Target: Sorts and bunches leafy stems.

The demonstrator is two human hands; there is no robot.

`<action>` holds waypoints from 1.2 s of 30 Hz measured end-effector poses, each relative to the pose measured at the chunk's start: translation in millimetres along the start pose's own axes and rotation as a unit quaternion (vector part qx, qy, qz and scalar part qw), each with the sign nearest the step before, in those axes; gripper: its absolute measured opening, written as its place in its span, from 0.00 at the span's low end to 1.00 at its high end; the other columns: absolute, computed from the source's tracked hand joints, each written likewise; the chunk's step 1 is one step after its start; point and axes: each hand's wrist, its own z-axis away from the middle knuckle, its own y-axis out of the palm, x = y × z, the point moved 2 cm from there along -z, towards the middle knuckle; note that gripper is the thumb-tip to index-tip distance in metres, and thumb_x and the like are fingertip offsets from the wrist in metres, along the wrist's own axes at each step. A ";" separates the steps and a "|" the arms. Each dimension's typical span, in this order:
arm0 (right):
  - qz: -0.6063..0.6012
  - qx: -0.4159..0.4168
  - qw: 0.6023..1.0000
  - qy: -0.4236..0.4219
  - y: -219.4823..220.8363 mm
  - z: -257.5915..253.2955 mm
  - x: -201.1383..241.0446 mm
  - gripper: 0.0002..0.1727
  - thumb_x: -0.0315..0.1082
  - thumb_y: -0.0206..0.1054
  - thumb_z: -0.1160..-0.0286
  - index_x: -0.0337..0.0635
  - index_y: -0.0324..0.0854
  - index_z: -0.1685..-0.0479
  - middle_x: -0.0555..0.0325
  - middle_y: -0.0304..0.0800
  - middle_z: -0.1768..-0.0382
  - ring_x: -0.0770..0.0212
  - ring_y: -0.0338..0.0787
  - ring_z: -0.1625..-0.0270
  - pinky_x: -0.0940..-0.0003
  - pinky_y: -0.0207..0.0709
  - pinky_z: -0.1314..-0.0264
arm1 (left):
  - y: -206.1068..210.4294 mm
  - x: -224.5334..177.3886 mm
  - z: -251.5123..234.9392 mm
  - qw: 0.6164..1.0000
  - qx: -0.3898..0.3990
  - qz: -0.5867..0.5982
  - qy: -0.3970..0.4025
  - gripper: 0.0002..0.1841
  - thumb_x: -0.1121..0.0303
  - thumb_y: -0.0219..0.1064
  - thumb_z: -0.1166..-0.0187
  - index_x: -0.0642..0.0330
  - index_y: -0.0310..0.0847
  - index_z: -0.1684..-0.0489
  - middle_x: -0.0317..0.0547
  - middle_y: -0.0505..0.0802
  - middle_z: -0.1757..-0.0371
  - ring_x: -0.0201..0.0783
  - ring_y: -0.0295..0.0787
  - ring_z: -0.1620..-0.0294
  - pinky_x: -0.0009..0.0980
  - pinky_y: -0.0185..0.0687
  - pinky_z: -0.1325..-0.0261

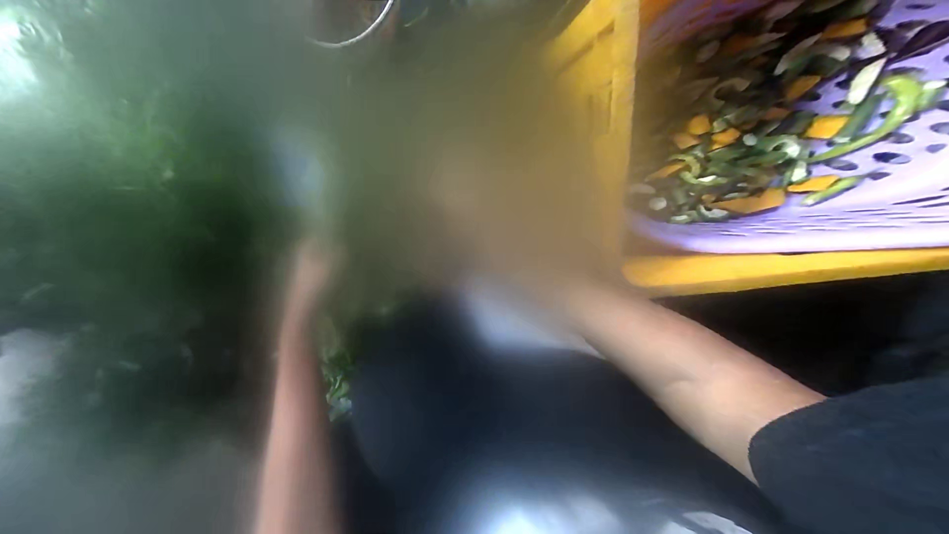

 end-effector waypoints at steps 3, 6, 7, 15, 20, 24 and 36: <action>0.061 -0.047 0.984 -0.164 11.4 -0.2 1.9 0.24 0.39 0.75 0.33 0.38 0.83 0.38 0.48 0.87 0.42 0.62 0.88 0.61 0.67 0.84 0.66 | 6.4 0.0 0.4 0.999 0.033 -0.037 0.018 0.29 0.62 0.76 0.30 0.41 0.76 0.25 0.44 0.94 0.51 0.40 0.92 0.64 0.42 0.89 0.64; 0.078 0.023 0.981 -0.174 37.5 -1.1 21.7 0.32 0.44 0.81 0.39 0.47 0.83 0.30 0.52 0.83 0.30 0.61 0.90 0.41 0.62 0.89 0.47 | 10.7 -0.4 -3.7 0.996 0.068 -0.045 0.048 0.23 0.64 0.76 0.31 0.45 0.84 0.34 0.44 0.95 0.58 0.41 0.91 0.70 0.40 0.88 0.71; 0.081 0.042 0.983 -0.162 43.3 -4.1 26.2 0.32 0.44 0.82 0.39 0.48 0.83 0.30 0.52 0.82 0.31 0.59 0.88 0.38 0.59 0.89 0.43 | 12.7 -5.5 -5.5 0.994 0.076 -0.046 0.058 0.19 0.64 0.76 0.29 0.47 0.86 0.38 0.44 0.96 0.59 0.39 0.91 0.70 0.39 0.89 0.70; 0.032 0.004 0.993 -0.111 35.3 -17.7 7.6 0.08 0.32 0.77 0.34 0.45 0.90 0.57 0.60 0.93 0.56 0.67 0.92 0.53 0.66 0.89 0.47 | 3.0 -4.0 -4.4 0.996 0.023 -0.087 0.025 0.20 0.63 0.78 0.29 0.48 0.87 0.37 0.43 0.96 0.52 0.38 0.94 0.57 0.45 0.92 0.53; 0.075 0.108 0.985 -0.108 48.5 -1.4 22.5 0.25 0.42 0.80 0.37 0.47 0.87 0.38 0.55 0.90 0.44 0.60 0.91 0.44 0.56 0.87 0.40 | 13.5 -5.0 24.4 0.988 0.001 -0.143 0.051 0.28 0.60 0.81 0.30 0.41 0.82 0.28 0.47 0.94 0.47 0.48 0.93 0.55 0.55 0.89 0.55; 0.050 0.054 0.997 -0.003 44.8 -0.2 37.4 0.26 0.27 0.75 0.33 0.39 0.82 0.31 0.44 0.88 0.36 0.52 0.89 0.35 0.55 0.83 0.30 | 15.7 -13.4 15.8 0.994 0.031 -0.089 0.050 0.26 0.63 0.80 0.29 0.48 0.83 0.30 0.46 0.95 0.47 0.41 0.94 0.53 0.46 0.91 0.51; 0.006 0.149 0.984 0.102 43.7 10.8 29.6 0.08 0.34 0.73 0.26 0.43 0.89 0.52 0.56 0.94 0.57 0.62 0.94 0.55 0.58 0.90 0.48 | 11.0 -5.8 -4.8 0.996 0.065 -0.047 0.027 0.38 0.61 0.87 0.40 0.45 0.77 0.24 0.41 0.95 0.44 0.36 0.94 0.48 0.42 0.93 0.45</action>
